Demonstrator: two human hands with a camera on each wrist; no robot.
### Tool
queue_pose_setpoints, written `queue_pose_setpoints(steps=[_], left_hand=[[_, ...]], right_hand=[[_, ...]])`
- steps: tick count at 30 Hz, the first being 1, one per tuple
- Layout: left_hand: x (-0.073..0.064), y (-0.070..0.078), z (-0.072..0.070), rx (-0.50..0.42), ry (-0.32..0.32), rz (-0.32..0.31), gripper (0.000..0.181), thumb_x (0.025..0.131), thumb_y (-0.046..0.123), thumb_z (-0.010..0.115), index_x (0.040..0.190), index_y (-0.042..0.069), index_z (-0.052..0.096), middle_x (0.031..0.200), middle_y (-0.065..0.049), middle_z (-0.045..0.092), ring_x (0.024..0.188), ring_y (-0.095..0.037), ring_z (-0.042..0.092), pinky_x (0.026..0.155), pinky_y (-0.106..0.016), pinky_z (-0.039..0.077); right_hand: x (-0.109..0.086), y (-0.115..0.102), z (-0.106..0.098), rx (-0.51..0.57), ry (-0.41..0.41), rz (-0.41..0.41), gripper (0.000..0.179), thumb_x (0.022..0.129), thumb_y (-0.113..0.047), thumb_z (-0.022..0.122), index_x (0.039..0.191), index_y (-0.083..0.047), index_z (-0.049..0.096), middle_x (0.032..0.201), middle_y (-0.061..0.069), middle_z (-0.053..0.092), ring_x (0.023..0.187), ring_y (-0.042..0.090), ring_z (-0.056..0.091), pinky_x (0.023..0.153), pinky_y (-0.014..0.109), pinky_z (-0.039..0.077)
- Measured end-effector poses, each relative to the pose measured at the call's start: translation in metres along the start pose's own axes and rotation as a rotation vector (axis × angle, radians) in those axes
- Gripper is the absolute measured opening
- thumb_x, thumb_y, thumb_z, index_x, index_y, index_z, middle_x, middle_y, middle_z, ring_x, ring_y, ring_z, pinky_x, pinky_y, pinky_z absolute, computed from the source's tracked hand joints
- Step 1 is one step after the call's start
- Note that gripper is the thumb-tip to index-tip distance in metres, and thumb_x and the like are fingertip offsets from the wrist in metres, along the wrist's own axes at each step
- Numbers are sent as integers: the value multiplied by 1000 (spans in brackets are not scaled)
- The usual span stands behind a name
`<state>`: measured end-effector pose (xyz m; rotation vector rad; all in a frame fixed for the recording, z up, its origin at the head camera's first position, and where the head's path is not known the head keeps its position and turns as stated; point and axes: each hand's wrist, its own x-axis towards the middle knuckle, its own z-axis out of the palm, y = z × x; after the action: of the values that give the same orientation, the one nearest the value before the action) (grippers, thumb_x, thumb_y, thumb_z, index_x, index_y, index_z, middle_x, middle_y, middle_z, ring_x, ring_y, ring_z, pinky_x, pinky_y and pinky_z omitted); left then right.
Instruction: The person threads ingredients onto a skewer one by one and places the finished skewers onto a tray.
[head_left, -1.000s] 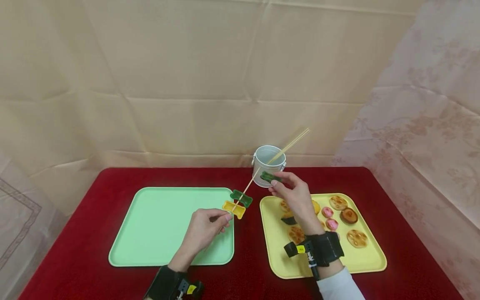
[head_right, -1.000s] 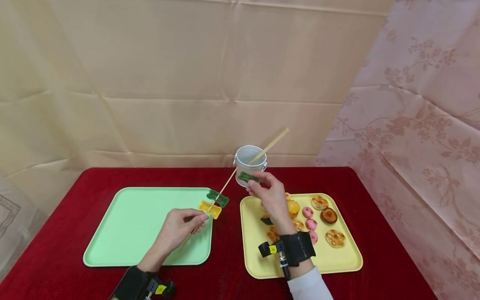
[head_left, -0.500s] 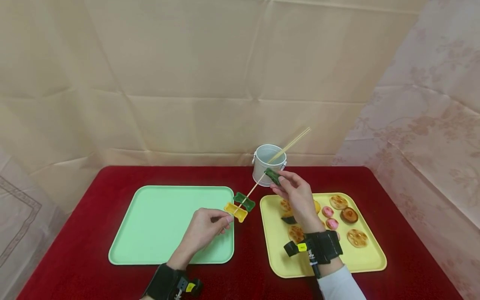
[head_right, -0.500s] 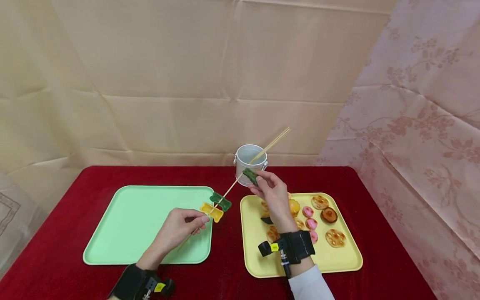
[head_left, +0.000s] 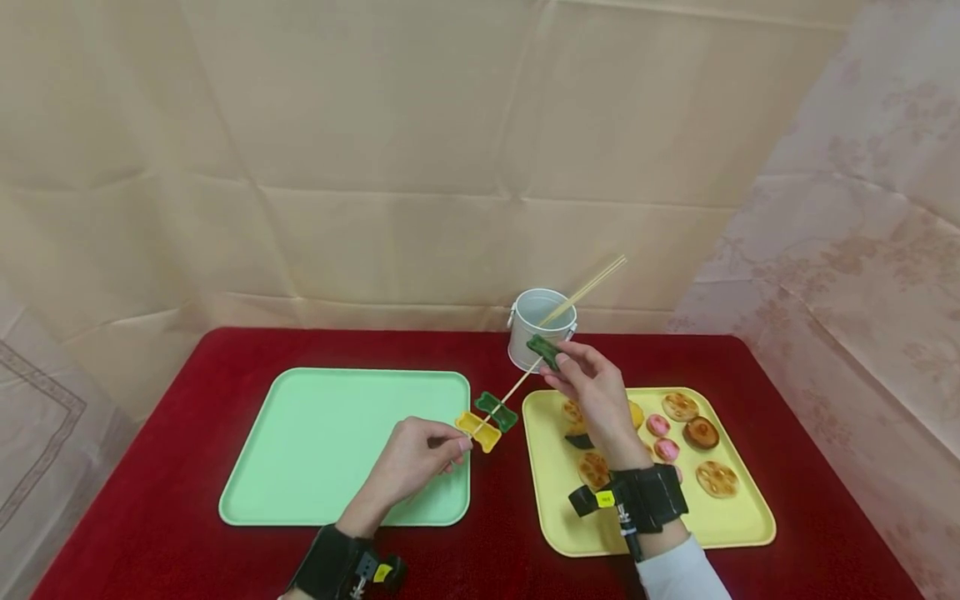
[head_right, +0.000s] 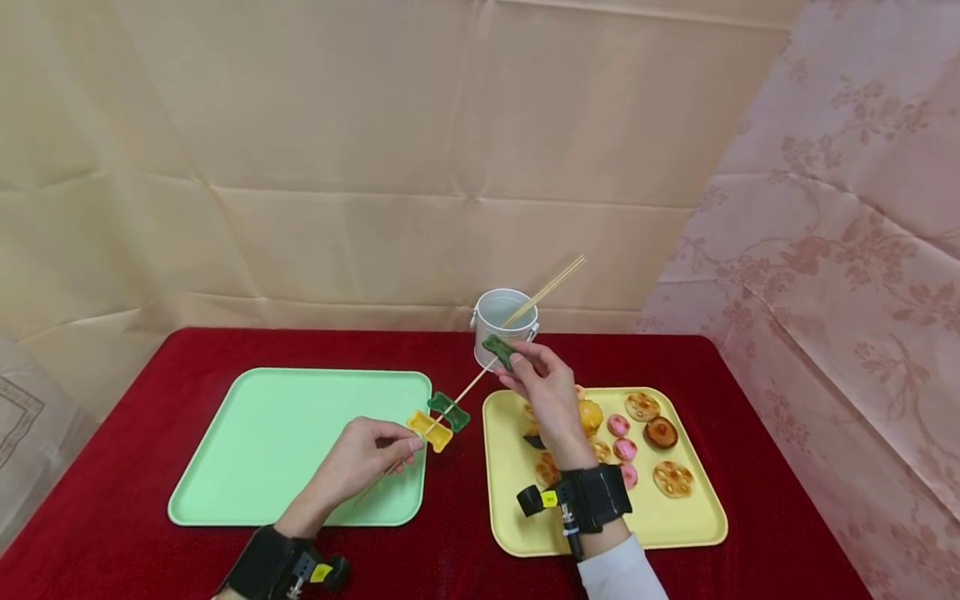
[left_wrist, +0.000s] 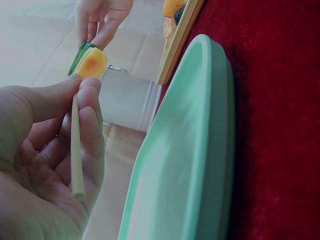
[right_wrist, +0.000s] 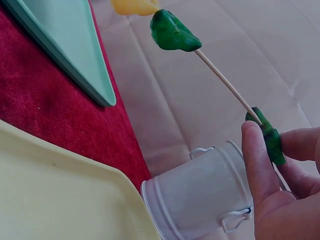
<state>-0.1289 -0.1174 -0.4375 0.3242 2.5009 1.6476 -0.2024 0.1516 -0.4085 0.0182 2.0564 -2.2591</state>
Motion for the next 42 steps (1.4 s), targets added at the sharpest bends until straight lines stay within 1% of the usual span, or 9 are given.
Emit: queue_pose_setpoints(steps=[5, 11, 17, 25, 34, 38, 42], left_hand=[[1, 1, 1, 1, 1, -5, 15, 96, 13, 75, 96, -1, 80, 73, -8, 71, 63, -16, 64, 58, -25, 49], [1, 0, 2, -8, 18, 1, 14, 95, 13, 76, 96, 0, 80, 73, -5, 72, 63, -15, 65, 57, -25, 50], [0, 0, 4, -19, 23, 7, 14, 96, 12, 75, 96, -1, 80, 74, -7, 72, 64, -17, 67, 57, -26, 51], [-1, 0, 5, -21, 34, 8, 14, 95, 13, 76, 95, -1, 81, 74, -8, 72, 63, -14, 66, 58, -25, 51], [0, 0, 5, -13, 45, 2, 14, 95, 13, 76, 96, 0, 81, 74, -5, 72, 64, -13, 66, 58, -26, 52], [1, 0, 5, -17, 47, -2, 14, 95, 13, 76, 96, 0, 81, 74, -7, 73, 64, -13, 66, 58, -26, 52], [0, 0, 5, -5, 54, 8, 13, 95, 13, 76, 96, 0, 81, 74, -7, 73, 63, -13, 66, 58, -25, 51]], right_hand=[[-2, -1, 0, -5, -24, -16, 38, 108, -15, 58, 143, -3, 52, 134, 19, 57, 107, 19, 72, 94, 28, 54], [-3, 0, 0, 6, -42, -35, 36, 108, -13, 58, 142, -2, 53, 134, 20, 57, 107, 20, 72, 94, 29, 55], [-2, 1, 2, -4, -51, -57, 36, 107, -14, 59, 141, -2, 55, 135, 20, 56, 106, 21, 72, 93, 30, 55], [-1, 1, 2, -20, -55, -65, 36, 107, -16, 60, 140, -3, 56, 135, 21, 57, 106, 24, 72, 93, 31, 56], [-1, 2, 6, -26, -86, -89, 32, 107, -10, 58, 135, 4, 56, 129, 24, 59, 102, 21, 73, 93, 35, 56], [-1, 2, 7, -35, -86, -85, 32, 107, -10, 58, 136, 4, 56, 130, 25, 59, 102, 22, 73, 92, 33, 56], [-2, 3, 6, -40, -85, -82, 32, 107, -10, 58, 136, 4, 56, 130, 25, 59, 101, 22, 73, 90, 31, 57]])
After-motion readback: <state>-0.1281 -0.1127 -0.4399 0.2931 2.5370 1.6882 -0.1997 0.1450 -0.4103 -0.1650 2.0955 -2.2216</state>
